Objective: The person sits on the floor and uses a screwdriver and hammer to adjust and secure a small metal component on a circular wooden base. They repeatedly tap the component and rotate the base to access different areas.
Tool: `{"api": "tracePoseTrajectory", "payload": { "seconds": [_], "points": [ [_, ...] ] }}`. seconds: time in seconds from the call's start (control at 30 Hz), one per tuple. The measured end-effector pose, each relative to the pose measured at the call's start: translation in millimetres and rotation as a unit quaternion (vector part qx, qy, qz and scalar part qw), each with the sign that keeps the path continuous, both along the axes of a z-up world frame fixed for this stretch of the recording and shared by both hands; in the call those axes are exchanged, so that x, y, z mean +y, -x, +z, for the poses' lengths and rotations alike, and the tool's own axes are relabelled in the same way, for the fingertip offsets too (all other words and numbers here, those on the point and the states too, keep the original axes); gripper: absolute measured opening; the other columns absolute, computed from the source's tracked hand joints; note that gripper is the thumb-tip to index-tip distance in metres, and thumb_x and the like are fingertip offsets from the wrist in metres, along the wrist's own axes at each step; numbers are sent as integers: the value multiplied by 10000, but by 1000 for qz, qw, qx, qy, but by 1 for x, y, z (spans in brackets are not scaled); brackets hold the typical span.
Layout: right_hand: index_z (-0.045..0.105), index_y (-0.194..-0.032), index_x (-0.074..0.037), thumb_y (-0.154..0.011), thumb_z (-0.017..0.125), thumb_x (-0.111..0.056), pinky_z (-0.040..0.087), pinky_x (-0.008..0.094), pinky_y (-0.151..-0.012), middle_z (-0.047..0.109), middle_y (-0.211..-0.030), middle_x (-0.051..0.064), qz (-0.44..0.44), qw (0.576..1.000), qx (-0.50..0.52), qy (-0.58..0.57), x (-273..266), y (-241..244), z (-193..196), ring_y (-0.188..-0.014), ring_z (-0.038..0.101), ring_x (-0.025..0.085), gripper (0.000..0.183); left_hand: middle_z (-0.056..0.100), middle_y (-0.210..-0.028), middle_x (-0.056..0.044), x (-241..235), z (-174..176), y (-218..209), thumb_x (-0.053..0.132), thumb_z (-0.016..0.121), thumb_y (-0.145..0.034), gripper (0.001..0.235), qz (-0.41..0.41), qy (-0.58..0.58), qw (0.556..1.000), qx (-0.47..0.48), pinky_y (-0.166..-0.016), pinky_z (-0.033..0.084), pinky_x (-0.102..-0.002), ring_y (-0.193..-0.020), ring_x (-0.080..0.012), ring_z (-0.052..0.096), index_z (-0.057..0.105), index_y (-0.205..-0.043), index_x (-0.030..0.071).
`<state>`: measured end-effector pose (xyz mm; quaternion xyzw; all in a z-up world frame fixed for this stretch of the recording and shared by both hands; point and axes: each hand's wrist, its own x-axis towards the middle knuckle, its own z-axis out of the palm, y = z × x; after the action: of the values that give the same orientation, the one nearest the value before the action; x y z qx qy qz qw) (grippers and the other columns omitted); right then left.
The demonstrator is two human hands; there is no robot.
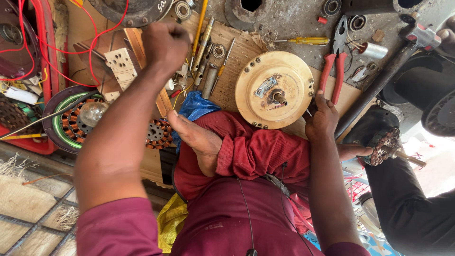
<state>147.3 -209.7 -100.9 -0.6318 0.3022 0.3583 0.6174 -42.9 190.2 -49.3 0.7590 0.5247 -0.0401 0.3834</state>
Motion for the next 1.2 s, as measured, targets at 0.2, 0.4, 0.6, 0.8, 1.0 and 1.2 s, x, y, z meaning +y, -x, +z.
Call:
{"api": "tracePoseTrajectory", "payload": {
  "seconds": [0.2,0.4,0.6,0.8,1.0,1.2],
  "points": [
    [597,-918,-96,-987,744,-252,561,368,-714,615,-838,0,16,1000,6,6,2,1,2,-770,639,165,225,767,-951,-209,-3,31,31,126,752,-907,87,-247,74,911,322,-876,584,-419,-889,-325,748,786,-916,46],
    [599,-917,-101,-985,736,-250,573,378,-747,614,-837,-5,20,1000,18,11,2,1,5,-776,643,157,214,743,-1096,-178,-28,38,61,41,753,-836,274,-80,73,957,271,-900,574,-393,-957,-307,730,781,-1089,144],
    [580,-899,-104,-983,733,-255,570,392,-746,603,-827,-9,26,999,33,17,0,0,8,-769,641,156,231,746,-1060,-196,-29,33,55,41,695,-920,181,-75,71,942,320,-821,606,-427,-936,-323,742,771,-1083,69],
    [584,-912,-107,-993,728,-257,570,387,-752,600,-835,-11,31,999,33,5,0,0,5,-774,632,150,223,747,-1037,-182,-29,11,48,74,760,-840,223,-47,31,969,241,-903,567,-390,-966,-303,735,773,-1062,86],
    [581,-910,-101,-995,723,-249,569,377,-747,607,-834,-9,34,999,38,14,0,-2,5,-776,639,152,221,752,-1049,-196,-23,-12,53,38,770,-835,233,-87,7,952,292,-872,579,-405,-973,-305,729,757,-1068,36],
    [602,-928,-89,-1016,712,-234,566,384,-745,615,-842,4,35,999,32,2,0,-2,5,-764,635,166,202,781,-941,-85,-31,-20,41,60,731,-904,166,-10,11,1000,8,-741,585,-315,-830,-174,756,765,-1056,117]
  ]
}}
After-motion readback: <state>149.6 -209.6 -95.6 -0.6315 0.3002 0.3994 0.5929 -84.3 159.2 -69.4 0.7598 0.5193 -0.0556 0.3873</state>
